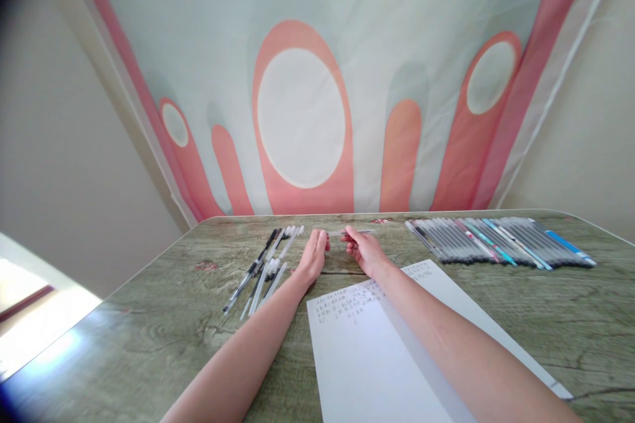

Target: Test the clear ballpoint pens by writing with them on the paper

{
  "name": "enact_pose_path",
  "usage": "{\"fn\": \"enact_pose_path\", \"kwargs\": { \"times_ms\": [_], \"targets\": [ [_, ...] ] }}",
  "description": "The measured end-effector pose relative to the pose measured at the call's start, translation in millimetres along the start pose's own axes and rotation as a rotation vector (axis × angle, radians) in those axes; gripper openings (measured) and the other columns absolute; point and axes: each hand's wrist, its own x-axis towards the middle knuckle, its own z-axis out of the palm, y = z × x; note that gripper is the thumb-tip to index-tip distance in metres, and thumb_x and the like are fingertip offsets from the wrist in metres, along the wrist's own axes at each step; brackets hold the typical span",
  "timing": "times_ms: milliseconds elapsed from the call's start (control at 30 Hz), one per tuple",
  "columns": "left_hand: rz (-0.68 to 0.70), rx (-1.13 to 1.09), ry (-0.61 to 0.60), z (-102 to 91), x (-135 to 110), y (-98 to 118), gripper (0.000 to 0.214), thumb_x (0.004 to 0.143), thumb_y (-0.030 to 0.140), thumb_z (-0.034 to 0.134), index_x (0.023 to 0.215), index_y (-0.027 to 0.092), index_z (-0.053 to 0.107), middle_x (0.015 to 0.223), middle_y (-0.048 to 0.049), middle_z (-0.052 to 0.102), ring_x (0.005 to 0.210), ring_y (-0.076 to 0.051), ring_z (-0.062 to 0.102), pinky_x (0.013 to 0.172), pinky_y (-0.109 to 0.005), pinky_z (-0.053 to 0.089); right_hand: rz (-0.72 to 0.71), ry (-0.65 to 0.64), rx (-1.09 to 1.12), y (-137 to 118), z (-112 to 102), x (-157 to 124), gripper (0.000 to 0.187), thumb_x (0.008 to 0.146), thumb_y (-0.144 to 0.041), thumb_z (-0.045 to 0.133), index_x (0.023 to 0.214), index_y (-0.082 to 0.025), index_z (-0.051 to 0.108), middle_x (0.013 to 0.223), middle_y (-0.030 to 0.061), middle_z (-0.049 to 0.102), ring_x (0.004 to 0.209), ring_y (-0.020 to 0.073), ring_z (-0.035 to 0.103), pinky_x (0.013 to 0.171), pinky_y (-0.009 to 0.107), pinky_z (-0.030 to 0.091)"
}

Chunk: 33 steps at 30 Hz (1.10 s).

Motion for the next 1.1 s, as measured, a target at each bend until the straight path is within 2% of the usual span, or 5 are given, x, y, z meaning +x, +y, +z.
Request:
{"fn": "enact_pose_path", "kwargs": {
  "times_ms": [233, 600, 733, 933, 1100],
  "targets": [
    [-0.087, 0.057, 0.036, -0.1, 8, -10, 0.044, 0.084, 0.052, 0.028, 0.060, 0.018, 0.043, 0.055, 0.0011, 0.045, 0.054, -0.012, 0.041, 0.056, -0.024, 0.031, 0.001, -0.018, -0.018, 0, -1, -1, 0.018, 0.068, -0.029, 0.067, 0.076, -0.013, 0.065, 0.065, 0.0012, 0.064, 0.044, 0.0037, 0.050, 0.040, 0.013, 0.046],
    [0.094, 0.128, 0.022, -1.8, 8, -8, 0.019, 0.080, 0.035, 0.045, 0.079, 0.018, 0.050, 0.075, -0.0012, 0.054, 0.071, -0.012, 0.048, 0.069, -0.024, 0.035, -0.013, 0.007, 0.007, 1, -4, 4, 0.017, 0.069, -0.029, 0.066, 0.076, -0.013, 0.064, 0.060, 0.0000, 0.062, 0.043, 0.0032, 0.050, 0.040, 0.012, 0.045],
    [0.058, 0.137, 0.013, -0.3, 7, -9, 0.026, 0.083, 0.041, 0.039, 0.085, 0.018, 0.052, 0.078, -0.0025, 0.057, 0.072, -0.013, 0.050, 0.068, -0.024, 0.036, -0.002, 0.021, 0.036, 1, -5, 6, 0.017, 0.070, -0.029, 0.066, 0.076, -0.014, 0.063, 0.060, -0.0006, 0.062, 0.043, 0.0028, 0.050, 0.041, 0.012, 0.046],
    [0.012, 0.210, -0.046, -1.0, 10, -16, 0.036, 0.084, 0.044, 0.034, 0.070, 0.017, 0.055, 0.064, -0.0015, 0.055, 0.062, -0.013, 0.049, 0.060, -0.023, 0.035, -0.017, -0.025, 0.021, 2, -5, 5, 0.017, 0.069, -0.029, 0.067, 0.074, -0.013, 0.063, 0.061, -0.0008, 0.061, 0.045, 0.0027, 0.050, 0.042, 0.012, 0.046],
    [0.110, 0.104, -0.033, 0.8, 10, -15, 0.024, 0.081, 0.037, 0.045, 0.091, 0.019, 0.056, 0.082, -0.0036, 0.060, 0.076, -0.014, 0.053, 0.069, -0.023, 0.038, -0.006, -0.016, 0.049, 0, -6, 6, 0.016, 0.070, -0.028, 0.066, 0.077, -0.013, 0.064, 0.060, -0.0016, 0.061, 0.044, 0.0021, 0.049, 0.042, 0.011, 0.047]
  ]
}}
